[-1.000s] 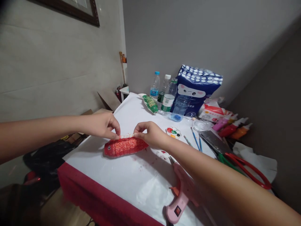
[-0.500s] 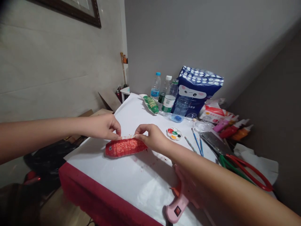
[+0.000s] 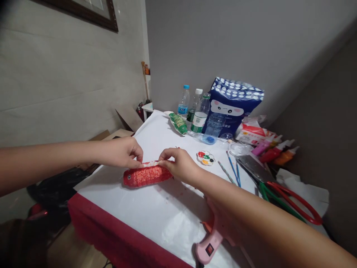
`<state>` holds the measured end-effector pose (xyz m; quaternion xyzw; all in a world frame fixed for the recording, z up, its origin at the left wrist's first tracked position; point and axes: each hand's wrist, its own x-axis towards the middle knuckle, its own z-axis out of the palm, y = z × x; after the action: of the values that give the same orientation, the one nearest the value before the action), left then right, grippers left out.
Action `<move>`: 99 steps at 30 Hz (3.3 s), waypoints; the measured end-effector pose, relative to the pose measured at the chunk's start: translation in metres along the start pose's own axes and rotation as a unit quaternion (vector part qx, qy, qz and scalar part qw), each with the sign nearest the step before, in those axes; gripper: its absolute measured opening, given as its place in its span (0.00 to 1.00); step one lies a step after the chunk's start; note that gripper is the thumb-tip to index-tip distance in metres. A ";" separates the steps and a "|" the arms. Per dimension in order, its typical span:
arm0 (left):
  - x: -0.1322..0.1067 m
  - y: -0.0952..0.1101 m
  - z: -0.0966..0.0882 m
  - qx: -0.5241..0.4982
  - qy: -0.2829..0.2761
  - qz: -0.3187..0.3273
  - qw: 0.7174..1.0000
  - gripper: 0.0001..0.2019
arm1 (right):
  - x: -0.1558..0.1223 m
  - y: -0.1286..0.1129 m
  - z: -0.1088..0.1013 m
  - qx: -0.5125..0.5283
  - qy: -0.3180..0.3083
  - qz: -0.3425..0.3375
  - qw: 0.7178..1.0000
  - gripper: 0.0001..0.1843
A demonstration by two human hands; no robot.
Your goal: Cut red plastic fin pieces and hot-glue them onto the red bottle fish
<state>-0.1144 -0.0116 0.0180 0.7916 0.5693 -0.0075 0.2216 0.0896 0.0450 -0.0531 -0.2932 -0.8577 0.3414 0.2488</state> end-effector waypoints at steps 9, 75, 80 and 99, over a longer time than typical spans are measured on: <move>-0.001 -0.002 0.010 0.019 0.016 0.001 1.000 0.11 | -0.006 0.000 0.004 -0.038 0.029 -0.044 0.998 0.06; -0.009 -0.012 0.038 0.026 0.121 0.065 0.990 0.10 | -0.005 0.011 -0.007 0.158 0.049 0.196 0.967 0.04; -0.007 -0.011 0.036 0.027 0.118 0.065 0.991 0.10 | -0.002 0.013 -0.006 0.136 0.061 0.205 0.967 0.02; -0.005 -0.014 0.034 0.032 0.108 0.083 0.990 0.08 | -0.014 0.006 -0.012 -0.173 0.069 -0.076 0.980 0.08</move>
<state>-0.1206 -0.0248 -0.0159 0.8391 0.5213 0.0788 0.1336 0.1094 0.0442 -0.0532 -0.2890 -0.9041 0.1474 0.2782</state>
